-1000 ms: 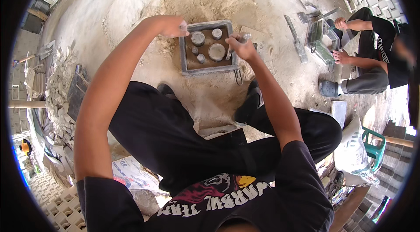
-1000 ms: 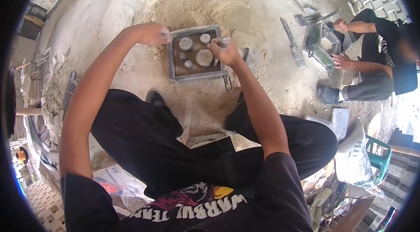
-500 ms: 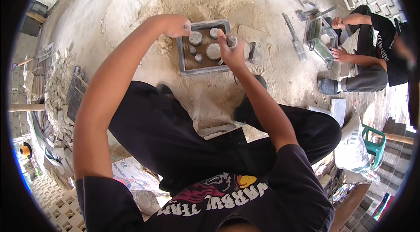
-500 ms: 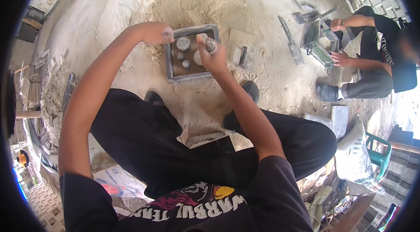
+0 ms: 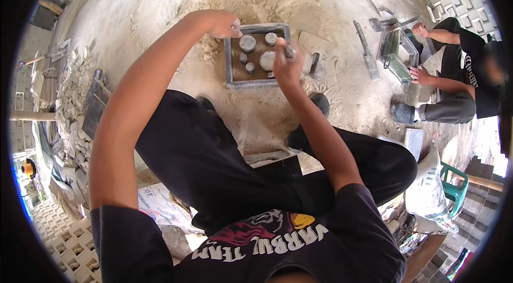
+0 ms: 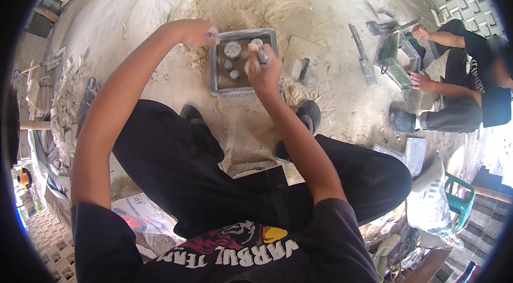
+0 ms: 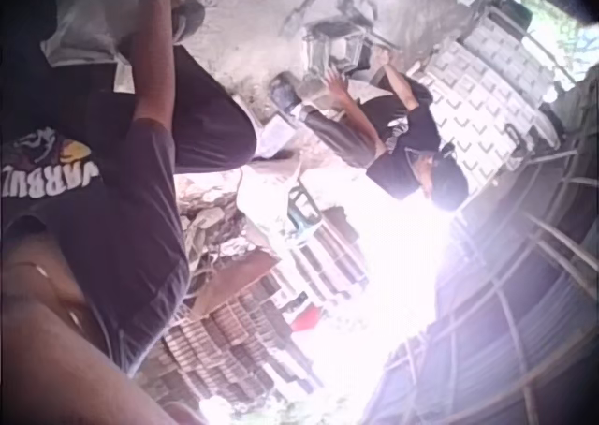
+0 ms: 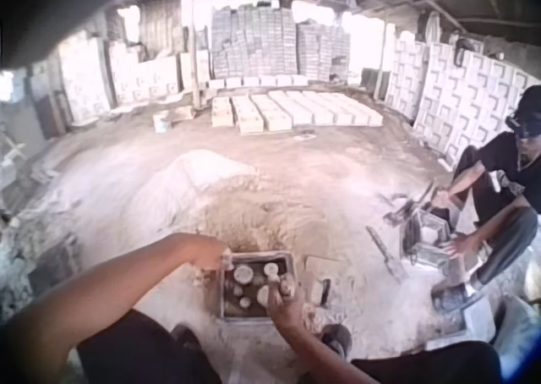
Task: The person prepares a mold by hand, places circular metal inserts inside, and uses a metal tool to tamp down material around them.
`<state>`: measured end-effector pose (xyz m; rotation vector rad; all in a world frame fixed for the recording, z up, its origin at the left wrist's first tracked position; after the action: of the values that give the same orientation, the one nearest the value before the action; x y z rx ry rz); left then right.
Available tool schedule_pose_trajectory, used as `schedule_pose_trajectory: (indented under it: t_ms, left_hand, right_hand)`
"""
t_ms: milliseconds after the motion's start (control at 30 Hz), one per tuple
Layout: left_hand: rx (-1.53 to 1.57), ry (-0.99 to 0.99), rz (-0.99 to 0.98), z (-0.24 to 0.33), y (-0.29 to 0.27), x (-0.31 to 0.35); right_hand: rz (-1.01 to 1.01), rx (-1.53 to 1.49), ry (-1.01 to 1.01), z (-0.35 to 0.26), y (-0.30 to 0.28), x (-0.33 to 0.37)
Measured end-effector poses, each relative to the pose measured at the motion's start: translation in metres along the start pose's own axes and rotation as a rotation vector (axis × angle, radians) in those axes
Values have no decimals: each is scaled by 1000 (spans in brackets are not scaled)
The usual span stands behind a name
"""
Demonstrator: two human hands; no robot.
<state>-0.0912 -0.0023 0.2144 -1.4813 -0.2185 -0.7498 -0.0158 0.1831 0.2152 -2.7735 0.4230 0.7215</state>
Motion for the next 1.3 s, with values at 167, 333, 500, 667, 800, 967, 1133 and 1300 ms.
schedule_pose_trajectory:
  t_ms: [167, 333, 500, 667, 800, 967, 1133, 1300]
  left_hand:
    - [-9, -13, 8, 4, -4, 2]
    - [-21, 32, -20, 2, 7, 0]
    - [51, 15, 10, -7, 3, 1]
    - [48, -67, -29, -13, 1, -2]
    - [38, -11, -10, -5, 3, 2]
    - [-98, -74, -55, -16, 11, -3]
    - [-113, -51, -8, -11, 6, 2]
    - [-134, -5, 34, -12, 4, -5]
  right_hand:
    - [-1, -89, 0, -11, 7, -1]
    - [-691, -135, 322, 34, 55, 24]
    - [-129, -158, 195, 28, 19, 3]
    - [-142, -198, 38, 0, 32, -1]
    - [-203, -45, -58, -11, 45, 0]
    - [22, -87, 35, -25, 35, -14]
    - [-211, -32, 55, 7, 62, -24]
    - [-73, -73, 5, 11, 55, -32]
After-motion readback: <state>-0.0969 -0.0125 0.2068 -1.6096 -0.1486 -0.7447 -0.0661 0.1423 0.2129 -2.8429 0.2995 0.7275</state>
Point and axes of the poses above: each hand's wrist, its own x-axis away from the middle knuckle, its own y-axis out of the palm, z = x × y, the point moved 10 cm from there along -x, towards the middle knuckle, and after that the axes turned 5 degrees about -y, right-handed, at the moved point
